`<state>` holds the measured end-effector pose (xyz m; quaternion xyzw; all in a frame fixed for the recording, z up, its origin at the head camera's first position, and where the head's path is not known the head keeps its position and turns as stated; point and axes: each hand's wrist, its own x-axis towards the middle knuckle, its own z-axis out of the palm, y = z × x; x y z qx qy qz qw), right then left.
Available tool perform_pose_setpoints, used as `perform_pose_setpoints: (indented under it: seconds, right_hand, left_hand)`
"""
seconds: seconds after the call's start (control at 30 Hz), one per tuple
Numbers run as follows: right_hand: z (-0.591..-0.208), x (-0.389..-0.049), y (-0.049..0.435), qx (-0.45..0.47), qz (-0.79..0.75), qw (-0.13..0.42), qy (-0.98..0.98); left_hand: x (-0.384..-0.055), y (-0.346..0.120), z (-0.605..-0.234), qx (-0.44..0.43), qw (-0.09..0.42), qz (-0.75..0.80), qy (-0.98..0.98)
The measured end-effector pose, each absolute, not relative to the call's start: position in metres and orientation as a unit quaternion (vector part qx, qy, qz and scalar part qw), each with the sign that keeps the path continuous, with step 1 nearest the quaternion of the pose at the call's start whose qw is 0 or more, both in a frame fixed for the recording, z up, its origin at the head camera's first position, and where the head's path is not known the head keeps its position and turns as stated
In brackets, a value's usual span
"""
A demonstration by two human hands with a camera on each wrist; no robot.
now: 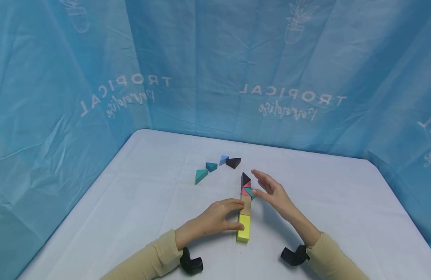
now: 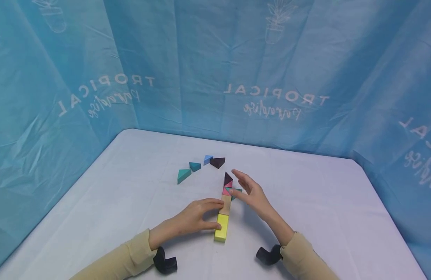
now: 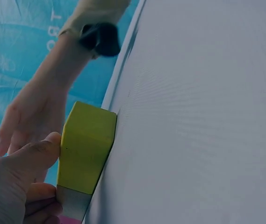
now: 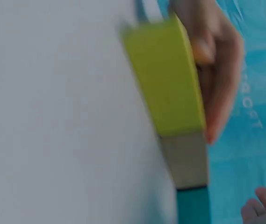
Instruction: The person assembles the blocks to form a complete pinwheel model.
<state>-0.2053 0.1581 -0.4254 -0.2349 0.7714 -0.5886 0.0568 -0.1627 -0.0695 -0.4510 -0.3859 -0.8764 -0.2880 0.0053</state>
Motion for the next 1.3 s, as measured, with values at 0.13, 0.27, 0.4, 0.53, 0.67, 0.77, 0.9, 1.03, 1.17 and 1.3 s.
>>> perform_pose_setpoints:
  seconds: [0.13,0.27,0.4,0.53,0.67,0.77,0.9,1.03,1.17,1.3]
  right_hand:
    - [-0.441,-0.18,0.158,-0.225,-0.575,0.052,0.785]
    - [-0.455,-0.161,0.159,-0.232,-0.579,0.042,0.78]
    - [-0.462,-0.149,0.155,-0.249,-0.571,0.012,0.782]
    - [-0.458,-0.139,0.149,-0.262,-0.566,-0.006,0.782]
    - [-0.451,-0.131,0.147,-0.256,-0.557,-0.008,0.79]
    - [-0.448,-0.127,0.146,-0.242,-0.545,-0.009,0.803]
    - [-0.448,-0.123,0.146,-0.238,-0.542,-0.015,0.806]
    - [-0.448,-0.122,0.146,-0.245,-0.544,-0.023,0.802]
    - [-0.449,-0.122,0.146,-0.249,-0.542,-0.028,0.802]
    - [-0.45,-0.123,0.145,-0.254,-0.54,-0.029,0.802]
  left_hand:
    - [-0.163,-0.07,-0.452,-0.385,0.007,-0.299,-0.873]
    - [-0.163,-0.07,-0.451,-0.386,0.007,-0.305,-0.871]
    - [-0.164,-0.071,-0.451,-0.385,0.009,-0.306,-0.87]
    - [-0.164,-0.071,-0.452,-0.383,0.009,-0.309,-0.87]
    - [-0.164,-0.071,-0.452,-0.383,0.006,-0.312,-0.869]
    - [-0.163,-0.071,-0.452,-0.384,0.003,-0.311,-0.869]
    - [-0.162,-0.07,-0.451,-0.385,0.005,-0.305,-0.871]
    - [-0.162,-0.069,-0.451,-0.385,0.005,-0.303,-0.872]
    - [-0.163,-0.07,-0.449,-0.392,0.004,-0.294,-0.872]
    - [-0.167,-0.074,-0.443,-0.401,0.015,-0.289,-0.869]
